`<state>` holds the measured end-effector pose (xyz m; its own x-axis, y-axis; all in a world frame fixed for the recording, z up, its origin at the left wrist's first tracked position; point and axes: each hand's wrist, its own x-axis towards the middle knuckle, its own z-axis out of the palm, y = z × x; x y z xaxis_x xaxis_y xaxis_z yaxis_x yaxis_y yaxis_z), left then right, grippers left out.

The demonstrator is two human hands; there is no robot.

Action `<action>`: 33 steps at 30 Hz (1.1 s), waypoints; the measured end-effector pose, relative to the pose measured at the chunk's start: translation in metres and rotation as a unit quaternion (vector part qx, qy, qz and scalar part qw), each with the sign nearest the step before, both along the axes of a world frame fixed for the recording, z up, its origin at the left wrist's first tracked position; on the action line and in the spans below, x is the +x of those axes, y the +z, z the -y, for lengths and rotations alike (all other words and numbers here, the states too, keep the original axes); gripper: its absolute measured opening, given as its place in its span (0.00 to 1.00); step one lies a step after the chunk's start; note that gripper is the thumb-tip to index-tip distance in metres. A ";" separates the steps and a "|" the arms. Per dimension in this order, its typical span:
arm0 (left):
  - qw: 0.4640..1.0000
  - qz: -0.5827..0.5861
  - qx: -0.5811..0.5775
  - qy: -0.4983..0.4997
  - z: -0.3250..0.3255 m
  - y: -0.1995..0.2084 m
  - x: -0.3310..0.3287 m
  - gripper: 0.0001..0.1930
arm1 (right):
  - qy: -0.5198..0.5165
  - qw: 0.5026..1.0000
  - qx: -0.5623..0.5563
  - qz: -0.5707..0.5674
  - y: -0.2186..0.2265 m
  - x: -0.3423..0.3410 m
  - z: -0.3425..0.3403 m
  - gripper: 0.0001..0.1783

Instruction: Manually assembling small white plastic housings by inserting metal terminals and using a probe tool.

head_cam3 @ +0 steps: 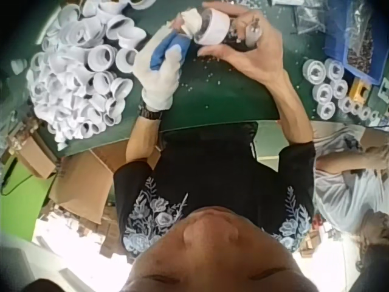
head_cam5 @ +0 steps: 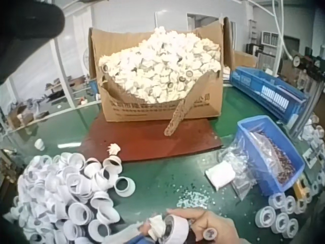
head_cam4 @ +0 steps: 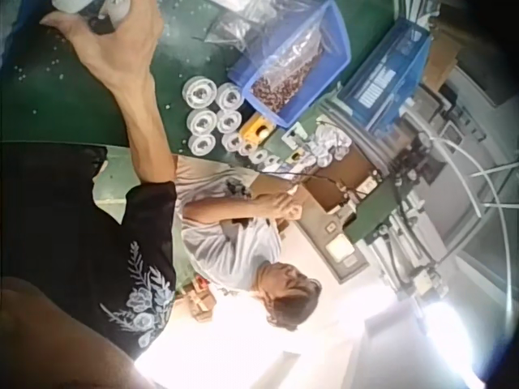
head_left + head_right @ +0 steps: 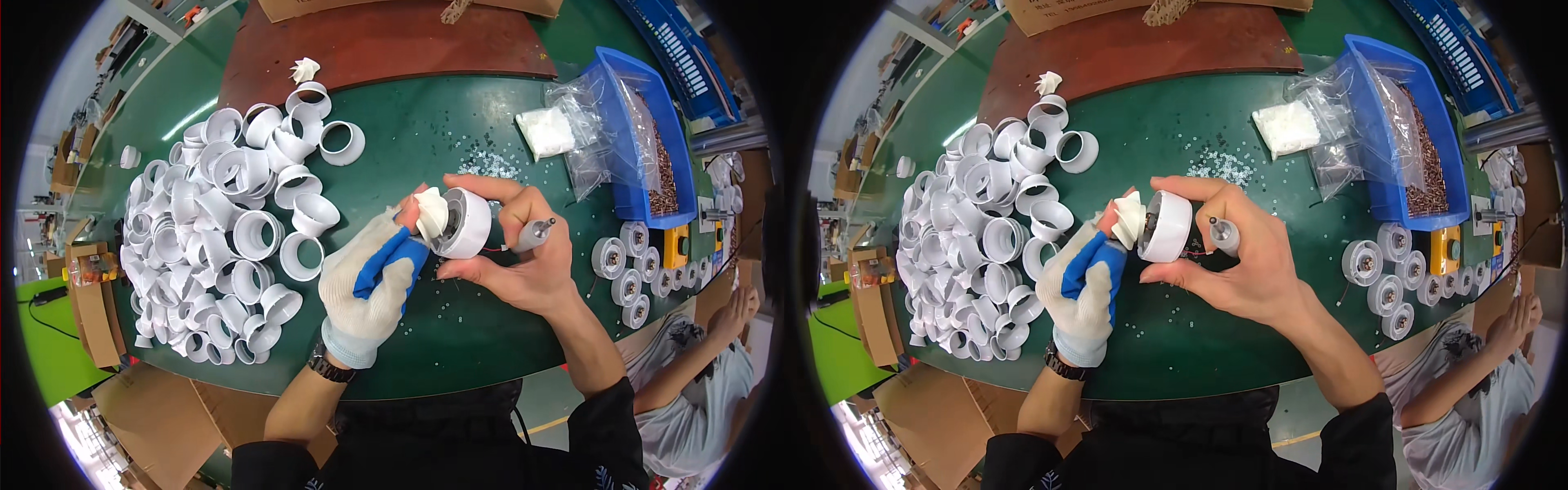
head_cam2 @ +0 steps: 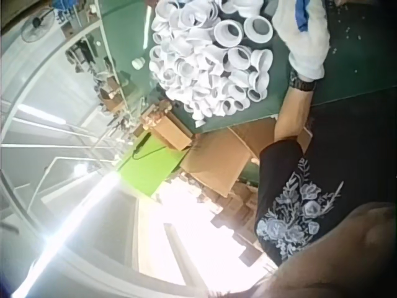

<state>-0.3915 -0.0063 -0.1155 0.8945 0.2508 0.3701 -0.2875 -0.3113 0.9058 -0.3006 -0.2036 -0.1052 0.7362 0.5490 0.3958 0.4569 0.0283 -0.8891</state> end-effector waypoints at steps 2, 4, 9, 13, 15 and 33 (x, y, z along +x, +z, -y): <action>0.999 0.016 0.035 -0.005 0.000 0.002 0.000 0.17 | -0.002 1.000 -0.002 -0.011 0.000 0.000 0.003 0.34; 0.993 -0.089 -0.066 -0.028 0.004 0.014 -0.001 0.16 | 0.002 1.000 -0.007 -0.007 -0.002 0.000 0.005 0.34; 0.996 -0.034 -0.022 -0.083 0.006 0.007 0.004 0.18 | 0.032 0.999 0.010 -0.019 0.002 0.000 0.009 0.33; 0.949 -0.063 -0.303 -0.065 0.033 0.014 0.011 0.21 | 0.029 0.995 -0.004 0.096 0.003 0.000 0.001 0.32; 0.941 -0.097 -0.311 -0.089 0.022 0.011 0.010 0.21 | 0.020 0.995 -0.017 0.098 0.006 -0.001 0.006 0.30; 0.913 -0.061 -0.386 -0.116 0.006 -0.011 0.001 0.20 | -0.017 0.965 -0.128 0.229 0.005 -0.018 0.008 0.18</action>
